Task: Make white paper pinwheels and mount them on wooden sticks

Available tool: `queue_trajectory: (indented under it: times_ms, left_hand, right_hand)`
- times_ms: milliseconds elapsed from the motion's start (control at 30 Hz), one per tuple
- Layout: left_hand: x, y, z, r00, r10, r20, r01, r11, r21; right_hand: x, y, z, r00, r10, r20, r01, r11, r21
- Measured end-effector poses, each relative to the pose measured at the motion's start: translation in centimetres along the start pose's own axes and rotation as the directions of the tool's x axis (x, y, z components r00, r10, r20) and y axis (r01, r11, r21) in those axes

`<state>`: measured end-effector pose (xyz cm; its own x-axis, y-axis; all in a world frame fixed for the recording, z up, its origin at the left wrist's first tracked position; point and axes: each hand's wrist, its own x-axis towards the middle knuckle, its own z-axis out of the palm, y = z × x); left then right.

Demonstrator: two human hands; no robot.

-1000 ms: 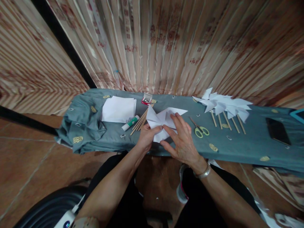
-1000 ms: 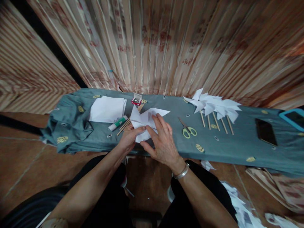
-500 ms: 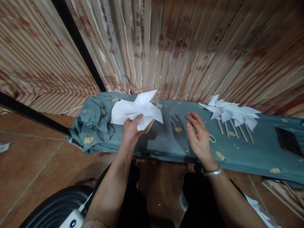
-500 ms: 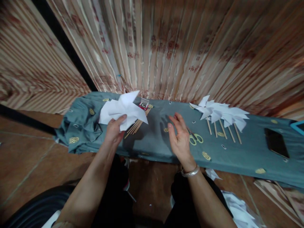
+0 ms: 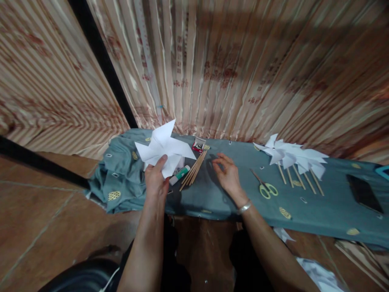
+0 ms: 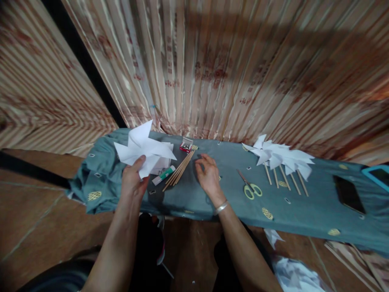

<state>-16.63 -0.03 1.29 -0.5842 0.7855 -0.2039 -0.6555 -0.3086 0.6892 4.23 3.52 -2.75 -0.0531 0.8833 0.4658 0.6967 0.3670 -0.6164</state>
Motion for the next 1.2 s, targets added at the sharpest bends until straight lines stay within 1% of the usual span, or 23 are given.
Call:
queue_trajectory:
  times_ms: [67, 133, 200, 267, 333, 467, 600, 933, 1200]
  left_hand:
    - [-0.1, 0.1, 0.0, 1.0, -0.016, 0.0, 0.016, 1.0, -0.009]
    - [0.0, 0.2, 0.0, 0.999, -0.032, -0.009, 0.032, 0.999, -0.004]
    - [0.0, 0.5, -0.1, 0.999, -0.042, -0.027, 0.042, 0.999, 0.004]
    - [0.1, 0.7, -0.2, 0.997, -0.054, -0.046, 0.054, 0.999, 0.0]
    - [0.1, 1.0, -0.3, 0.996, -0.067, -0.053, 0.067, 0.998, -0.008]
    - [0.3, 1.2, -0.5, 0.995, -0.085, -0.045, 0.085, 0.996, 0.0]
    - [0.4, 1.3, -0.5, 0.992, -0.113, -0.054, 0.114, 0.994, 0.004]
    - [0.1, 1.4, -0.4, 0.988, -0.132, -0.079, 0.132, 0.991, -0.013]
    - [0.0, 1.3, -0.1, 0.987, -0.144, -0.064, 0.144, 0.99, -0.006]
  right_hand:
    - [2.7, 0.0, 1.9, 0.999, -0.023, 0.046, 0.027, 0.995, -0.098]
    - [5.6, -0.1, 3.6, 0.987, -0.042, 0.153, 0.075, 0.974, -0.215]
    - [8.2, -0.2, 5.0, 0.96, -0.022, 0.28, 0.126, 0.925, -0.358]
    - [9.9, -0.2, 6.2, 0.949, -0.01, 0.314, 0.14, 0.908, -0.394]
    - [10.9, -0.1, 7.1, 0.943, -0.003, 0.334, 0.149, 0.898, -0.413]
    - [11.4, 0.3, 8.5, 0.929, 0.016, 0.371, 0.164, 0.878, -0.449]
    - [11.7, 0.6, 9.2, 0.923, 0.035, 0.384, 0.165, 0.864, -0.475]
    - [11.6, 0.7, 9.4, 0.923, 0.046, 0.382, 0.161, 0.856, -0.492]
    - [11.9, 1.0, 10.1, 0.927, 0.056, 0.372, 0.145, 0.858, -0.492]
